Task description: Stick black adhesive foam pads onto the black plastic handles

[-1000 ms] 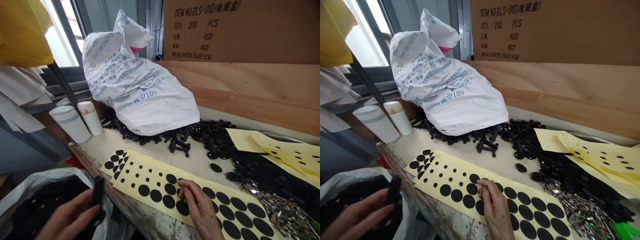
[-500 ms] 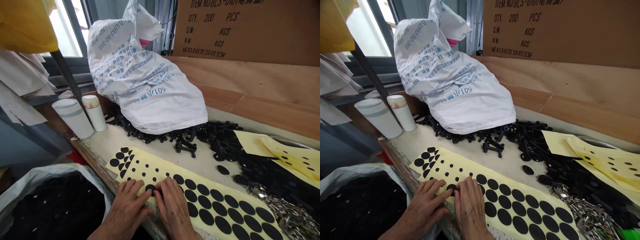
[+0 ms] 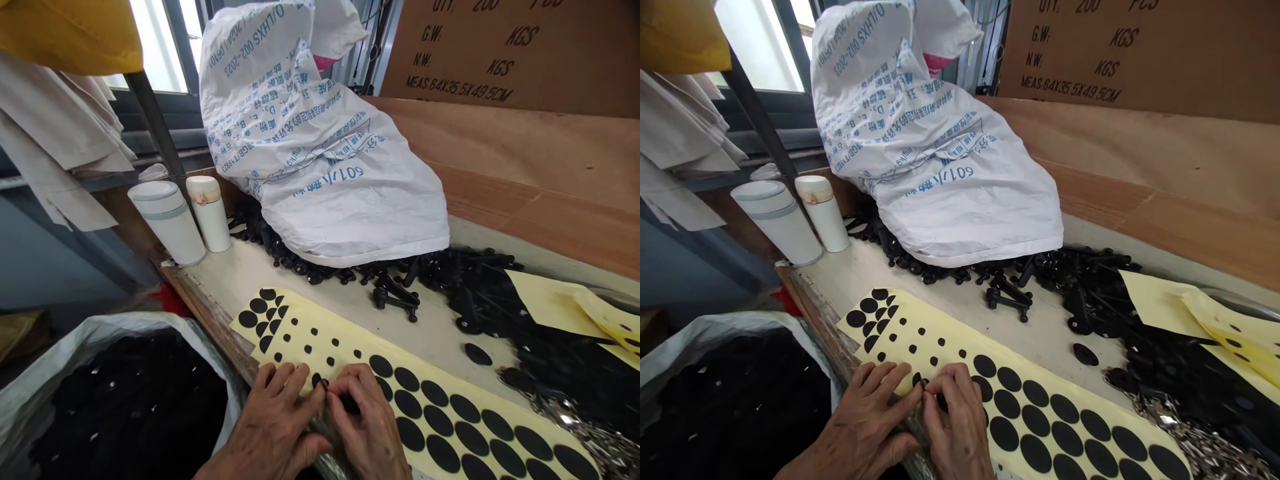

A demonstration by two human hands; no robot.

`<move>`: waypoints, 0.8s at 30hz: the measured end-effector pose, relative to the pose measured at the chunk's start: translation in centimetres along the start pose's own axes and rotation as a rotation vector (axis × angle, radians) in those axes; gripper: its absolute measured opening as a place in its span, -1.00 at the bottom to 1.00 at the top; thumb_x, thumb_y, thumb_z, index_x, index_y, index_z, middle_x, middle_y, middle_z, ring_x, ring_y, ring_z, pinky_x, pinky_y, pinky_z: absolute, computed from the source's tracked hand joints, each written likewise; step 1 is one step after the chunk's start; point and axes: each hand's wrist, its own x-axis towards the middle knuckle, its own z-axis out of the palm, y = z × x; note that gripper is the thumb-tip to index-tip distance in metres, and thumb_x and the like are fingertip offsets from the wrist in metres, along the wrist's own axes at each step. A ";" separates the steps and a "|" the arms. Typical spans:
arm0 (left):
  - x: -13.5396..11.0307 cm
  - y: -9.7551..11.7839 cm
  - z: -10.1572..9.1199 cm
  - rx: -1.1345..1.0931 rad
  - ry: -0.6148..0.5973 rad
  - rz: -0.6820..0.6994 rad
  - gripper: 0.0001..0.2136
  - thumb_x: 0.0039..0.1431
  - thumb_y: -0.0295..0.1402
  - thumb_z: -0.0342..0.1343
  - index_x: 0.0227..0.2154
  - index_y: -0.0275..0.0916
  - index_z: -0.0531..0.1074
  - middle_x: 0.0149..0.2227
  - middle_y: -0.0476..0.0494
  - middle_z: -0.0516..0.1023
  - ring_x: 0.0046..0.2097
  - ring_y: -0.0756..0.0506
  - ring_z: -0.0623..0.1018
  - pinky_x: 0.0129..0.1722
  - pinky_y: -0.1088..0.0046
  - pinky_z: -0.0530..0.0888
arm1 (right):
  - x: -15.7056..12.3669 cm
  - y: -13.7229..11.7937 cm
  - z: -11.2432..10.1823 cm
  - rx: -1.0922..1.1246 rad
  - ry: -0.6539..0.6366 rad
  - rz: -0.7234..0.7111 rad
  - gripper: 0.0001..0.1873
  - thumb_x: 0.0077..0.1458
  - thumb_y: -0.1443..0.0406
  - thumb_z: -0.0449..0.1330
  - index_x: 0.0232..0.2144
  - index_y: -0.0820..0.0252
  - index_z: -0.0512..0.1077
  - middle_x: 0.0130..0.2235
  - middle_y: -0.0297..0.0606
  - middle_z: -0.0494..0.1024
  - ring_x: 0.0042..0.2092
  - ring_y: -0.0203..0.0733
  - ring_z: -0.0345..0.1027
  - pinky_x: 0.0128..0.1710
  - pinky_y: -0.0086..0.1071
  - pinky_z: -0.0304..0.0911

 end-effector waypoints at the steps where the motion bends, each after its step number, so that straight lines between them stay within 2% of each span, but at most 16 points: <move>1: 0.0 0.0 -0.2 -0.008 -0.007 0.000 -0.61 0.12 -0.16 0.13 0.00 -0.12 0.36 0.03 -0.20 0.41 -0.03 -0.27 0.37 -0.02 0.08 0.19 | 0.1 -0.3 -0.1 0.009 -0.017 -0.003 -0.86 0.11 0.43 0.05 -0.42 0.09 0.30 -0.29 -0.30 0.36 -0.27 -0.17 0.33 -0.28 -0.31 0.23; 4: -0.1 -0.3 -0.9 -0.128 -0.017 -0.020 -0.63 0.07 -0.24 0.19 -0.03 -0.11 0.36 0.03 -0.19 0.42 0.00 -0.28 0.37 0.02 0.08 0.22 | 0.3 -1.2 -0.8 0.075 -0.034 0.016 -0.86 0.09 0.43 0.05 -0.43 0.08 0.28 -0.30 -0.34 0.38 -0.25 -0.16 0.31 -0.24 -0.30 0.17; 7: -0.1 -0.6 -1.6 -0.369 -0.014 -0.200 -0.59 0.07 -0.36 0.18 0.01 -0.15 0.30 -0.02 -0.19 0.45 0.01 -0.22 0.38 -0.01 0.22 0.31 | 0.5 -2.0 -1.7 0.221 -0.064 0.085 -0.90 0.10 0.38 0.05 -0.43 0.07 0.26 -0.27 -0.35 0.38 -0.21 -0.15 0.29 -0.19 -0.29 0.16; 9: 0.3 -0.4 -2.2 -0.499 -0.004 -0.321 -0.74 0.12 -0.41 0.12 -0.10 -0.16 0.37 -0.09 -0.17 0.49 -0.02 -0.18 0.40 -0.04 0.29 0.34 | 0.7 -2.1 -2.3 0.312 -0.126 0.086 -0.92 0.10 0.35 0.07 -0.43 0.07 0.27 -0.26 -0.34 0.38 -0.18 -0.15 0.29 -0.15 -0.30 0.16; 11: 1.3 0.0 -2.8 -0.596 0.009 -0.383 -0.92 0.16 -0.43 0.06 -0.32 -0.16 0.44 -0.16 -0.14 0.51 -0.03 -0.16 0.41 -0.04 0.30 0.33 | 0.8 -1.7 -2.7 0.379 -0.155 0.075 -0.92 0.13 0.30 0.08 -0.42 0.08 0.32 -0.26 -0.32 0.39 -0.17 -0.14 0.30 -0.14 -0.30 0.18; 13: 2.4 0.5 -3.1 -0.684 0.044 -0.450 -0.89 0.15 -0.42 0.07 -0.47 -0.18 0.44 -0.20 -0.13 0.52 -0.04 -0.17 0.42 -0.04 0.31 0.31 | 0.8 -1.0 -2.9 0.459 -0.085 0.146 -0.88 0.16 0.22 0.08 -0.31 0.08 0.40 -0.21 -0.27 0.40 -0.17 -0.13 0.32 -0.17 -0.31 0.22; 15: 3.7 1.1 -3.2 -0.782 0.091 -0.550 -0.90 0.10 -0.40 0.12 -0.51 -0.19 0.44 -0.21 -0.13 0.53 -0.06 -0.17 0.43 -0.04 0.31 0.30 | 0.6 0.0 -3.2 0.554 0.052 0.286 -0.71 0.16 0.13 0.10 -0.10 0.07 0.39 -0.12 -0.20 0.39 -0.17 -0.12 0.34 -0.19 -0.31 0.27; 17: 4.8 1.6 -2.9 -0.886 0.105 -0.628 -0.89 0.06 -0.37 0.16 -0.54 -0.20 0.44 -0.21 -0.13 0.53 -0.07 -0.18 0.44 -0.03 0.30 0.28 | 0.4 0.8 -3.8 0.609 0.117 0.343 -0.62 0.12 0.09 0.15 -0.04 0.09 0.38 -0.09 -0.17 0.39 -0.17 -0.11 0.35 -0.21 -0.31 0.29; 19: 5.7 2.3 -2.3 -0.992 0.082 -0.662 -0.88 0.03 -0.35 0.18 -0.57 -0.21 0.44 -0.23 -0.12 0.53 -0.08 -0.18 0.44 -0.05 0.31 0.28 | 0.2 1.2 -4.6 0.595 0.106 0.291 -0.74 0.11 0.10 0.17 -0.22 0.11 0.46 -0.20 -0.22 0.42 -0.24 -0.16 0.34 -0.27 -0.36 0.26; 21: 6.5 3.1 -1.6 -1.094 0.043 -0.664 -0.86 0.00 -0.32 0.19 -0.57 -0.22 0.44 -0.27 -0.12 0.52 -0.14 -0.17 0.45 -0.13 0.35 0.31 | 0.1 1.3 -5.5 0.558 0.098 0.226 -0.79 0.11 0.13 0.17 -0.44 0.13 0.45 -0.34 -0.30 0.39 -0.34 -0.21 0.28 -0.36 -0.41 0.21; 24: 7.9 4.3 -0.5 -1.201 -0.056 -0.631 -0.81 0.04 -0.24 0.16 -0.56 -0.24 0.43 -0.37 -0.08 0.47 -0.32 -0.09 0.43 -0.33 0.43 0.33 | -0.2 1.4 -6.9 0.531 0.197 0.222 -0.76 0.10 0.17 0.15 -0.55 0.13 0.37 -0.45 -0.36 0.33 -0.42 -0.25 0.19 -0.43 -0.43 0.13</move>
